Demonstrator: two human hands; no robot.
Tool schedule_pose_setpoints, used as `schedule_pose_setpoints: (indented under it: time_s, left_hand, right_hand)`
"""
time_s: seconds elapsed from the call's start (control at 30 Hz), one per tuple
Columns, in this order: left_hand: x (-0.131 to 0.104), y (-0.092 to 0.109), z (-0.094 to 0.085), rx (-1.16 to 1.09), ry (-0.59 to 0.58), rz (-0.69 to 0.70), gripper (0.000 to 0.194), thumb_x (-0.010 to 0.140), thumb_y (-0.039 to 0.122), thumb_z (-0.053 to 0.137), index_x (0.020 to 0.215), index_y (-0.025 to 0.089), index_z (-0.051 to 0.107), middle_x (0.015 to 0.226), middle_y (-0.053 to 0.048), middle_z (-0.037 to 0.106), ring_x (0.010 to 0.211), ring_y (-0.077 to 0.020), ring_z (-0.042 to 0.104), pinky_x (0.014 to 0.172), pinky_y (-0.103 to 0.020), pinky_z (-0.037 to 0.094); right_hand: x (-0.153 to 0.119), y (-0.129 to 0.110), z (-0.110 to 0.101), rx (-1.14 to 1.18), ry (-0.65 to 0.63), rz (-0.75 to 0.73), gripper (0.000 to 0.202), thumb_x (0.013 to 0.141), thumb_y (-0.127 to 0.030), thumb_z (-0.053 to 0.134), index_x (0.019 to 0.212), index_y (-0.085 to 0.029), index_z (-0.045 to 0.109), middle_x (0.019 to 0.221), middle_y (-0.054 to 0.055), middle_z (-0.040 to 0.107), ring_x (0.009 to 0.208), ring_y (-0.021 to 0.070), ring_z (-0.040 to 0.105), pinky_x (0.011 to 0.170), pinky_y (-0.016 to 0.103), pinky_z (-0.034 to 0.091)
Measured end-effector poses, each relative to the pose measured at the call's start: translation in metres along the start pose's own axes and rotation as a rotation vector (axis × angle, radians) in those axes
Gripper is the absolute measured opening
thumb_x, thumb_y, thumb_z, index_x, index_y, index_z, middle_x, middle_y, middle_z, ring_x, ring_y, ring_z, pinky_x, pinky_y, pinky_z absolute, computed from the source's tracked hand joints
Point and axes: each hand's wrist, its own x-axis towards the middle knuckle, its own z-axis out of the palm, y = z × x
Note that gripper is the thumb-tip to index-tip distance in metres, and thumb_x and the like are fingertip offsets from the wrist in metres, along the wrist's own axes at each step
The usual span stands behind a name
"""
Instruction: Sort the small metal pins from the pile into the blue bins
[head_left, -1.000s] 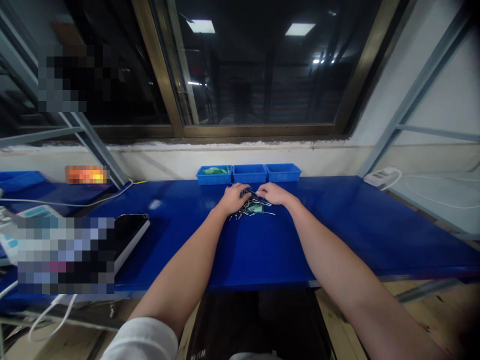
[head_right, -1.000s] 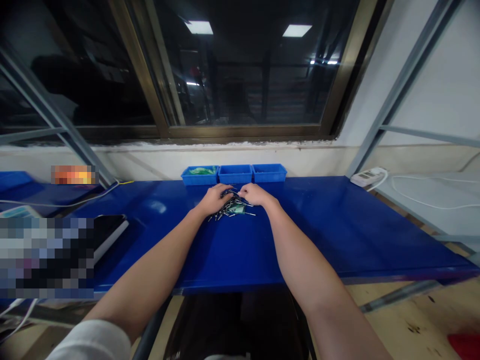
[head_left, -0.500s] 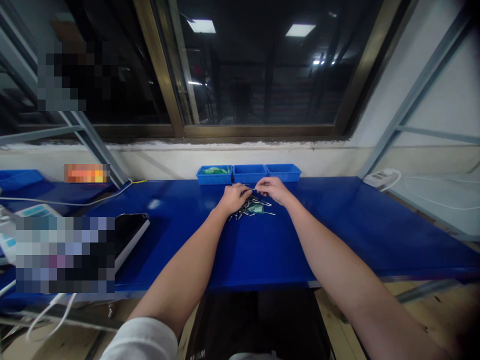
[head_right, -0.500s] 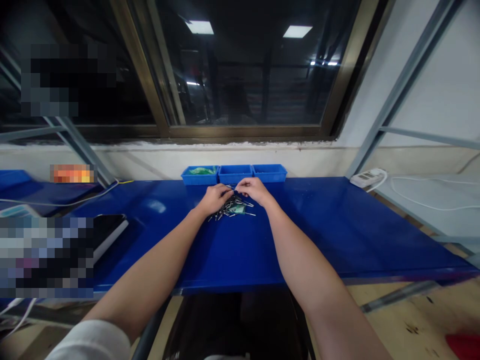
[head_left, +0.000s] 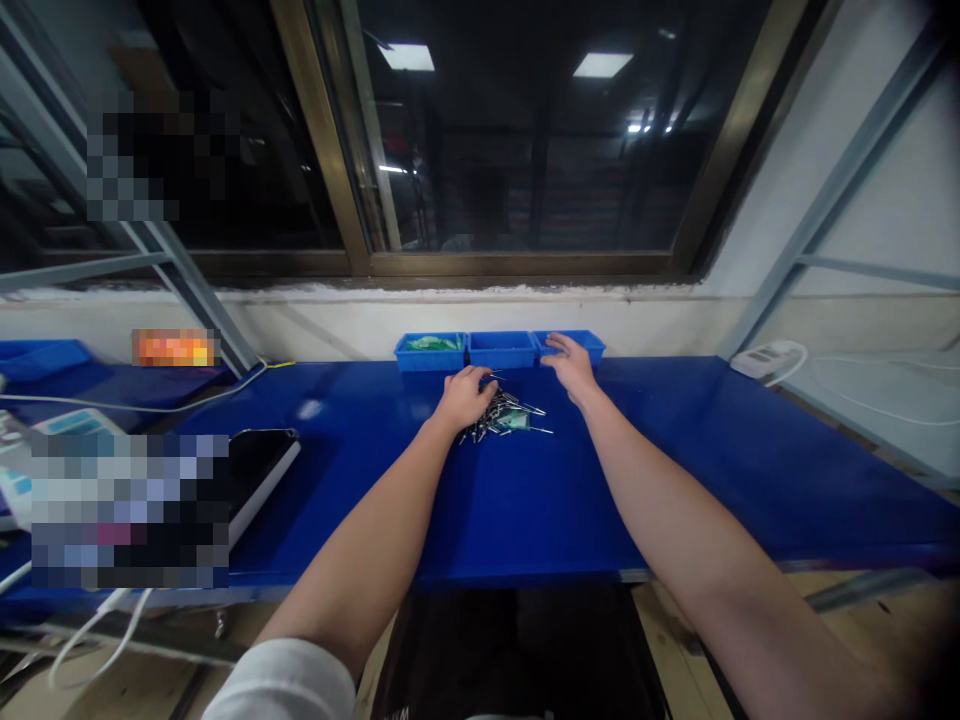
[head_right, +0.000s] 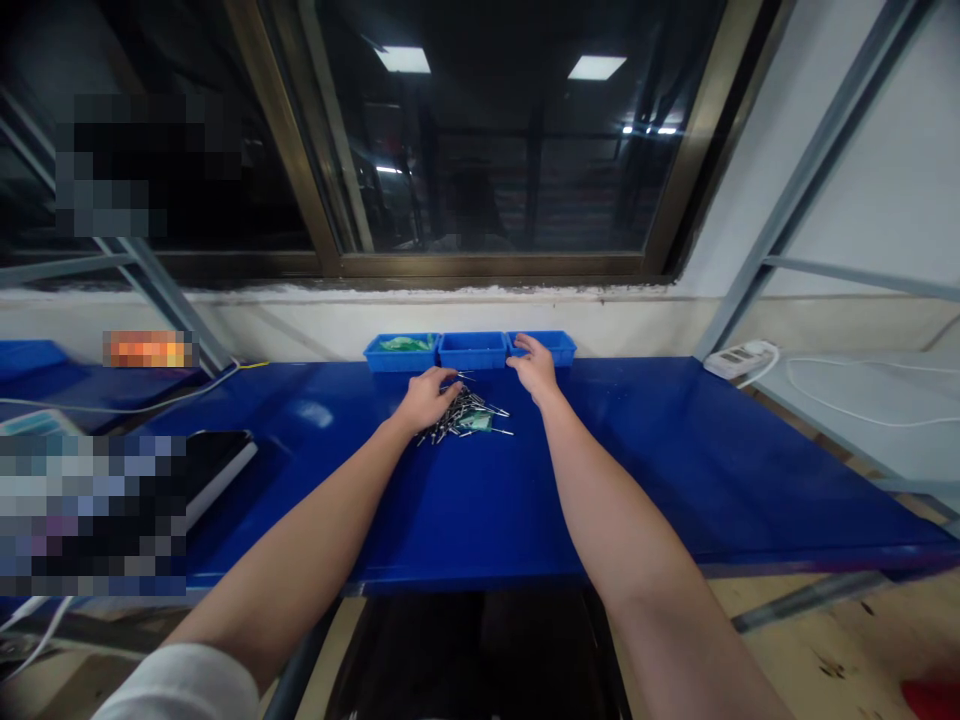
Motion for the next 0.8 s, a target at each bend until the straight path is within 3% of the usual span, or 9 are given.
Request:
schedule_pose_setpoints:
  time_s: [0.07, 0.13, 0.23, 0.33, 0.47, 0.57, 0.8]
  left_hand:
    - [0.0, -0.001, 0.001, 0.003, -0.011, -0.011, 0.034, 0.088, 0.037, 0.045, 0.114, 0.02, 0.058, 0.113, -0.008, 0.062, 0.109, -0.0228, 0.055, 0.095, -0.038, 0.039]
    - [0.001, -0.003, 0.002, 0.002, -0.021, -0.013, 0.035, 0.088, 0.038, 0.045, 0.115, 0.019, 0.057, 0.115, -0.008, 0.061, 0.11, -0.0231, 0.055, 0.096, -0.038, 0.039]
    - [0.001, -0.004, 0.002, 0.003, -0.032, -0.01, 0.038, 0.087, 0.04, 0.045, 0.117, 0.019, 0.056, 0.116, -0.009, 0.06, 0.11, -0.0236, 0.054, 0.095, -0.038, 0.04]
    - [0.001, -0.004, 0.002, 0.011, -0.035, -0.011, 0.038, 0.087, 0.04, 0.045, 0.116, 0.019, 0.057, 0.116, -0.009, 0.06, 0.109, -0.0237, 0.055, 0.095, -0.038, 0.04]
    - [0.0, -0.002, 0.001, 0.017, -0.037, -0.013, 0.037, 0.087, 0.041, 0.045, 0.115, 0.019, 0.058, 0.115, -0.009, 0.06, 0.109, -0.0241, 0.055, 0.094, -0.039, 0.04]
    - [0.0, -0.002, 0.001, 0.021, -0.048, -0.016, 0.036, 0.087, 0.042, 0.045, 0.112, 0.019, 0.059, 0.115, -0.009, 0.061, 0.108, -0.0242, 0.055, 0.094, -0.039, 0.04]
    - [-0.001, 0.0, -0.001, 0.013, -0.062, -0.022, 0.032, 0.086, 0.039, 0.047, 0.108, 0.021, 0.061, 0.114, -0.008, 0.061, 0.108, -0.0241, 0.055, 0.095, -0.04, 0.04]
  right_hand:
    - [0.0, 0.002, -0.001, -0.031, -0.016, 0.027, 0.079, 0.062, -0.017, 0.059, 0.137, -0.015, 0.037, 0.13, 0.015, 0.052, 0.08, 0.015, 0.06, 0.072, 0.028, 0.049]
    - [-0.001, 0.003, -0.003, -0.076, 0.01, 0.057, 0.082, 0.062, -0.015, 0.057, 0.14, -0.016, 0.032, 0.129, 0.015, 0.052, 0.077, 0.0141, 0.06, 0.07, 0.026, 0.049]
    - [-0.005, -0.002, -0.008, -0.241, 0.027, 0.084, 0.06, 0.063, -0.017, 0.057, 0.122, -0.015, 0.055, 0.106, 0.009, 0.066, 0.077, 0.0157, 0.061, 0.07, 0.026, 0.048]
    - [-0.009, -0.014, -0.011, -0.488, -0.166, 0.123, 0.023, 0.061, -0.026, 0.064, 0.081, -0.016, 0.07, 0.079, 0.005, 0.069, 0.075, 0.0183, 0.061, 0.066, 0.026, 0.045]
    - [-0.016, -0.029, -0.009, -0.715, -0.506, 0.139, 0.016, 0.057, -0.033, 0.067, 0.054, -0.018, 0.066, 0.059, 0.003, 0.063, 0.06, 0.017, 0.057, 0.053, 0.026, 0.039]
    - [-0.02, -0.031, -0.007, -0.756, -0.613, 0.115, 0.013, 0.055, -0.03, 0.069, 0.051, -0.018, 0.066, 0.055, 0.001, 0.061, 0.054, 0.0151, 0.055, 0.049, 0.025, 0.037]
    - [-0.019, -0.016, -0.003, -0.728, -0.614, 0.074, 0.004, 0.059, -0.017, 0.067, 0.062, -0.018, 0.07, 0.068, 0.005, 0.067, 0.066, 0.0177, 0.061, 0.058, 0.024, 0.041]
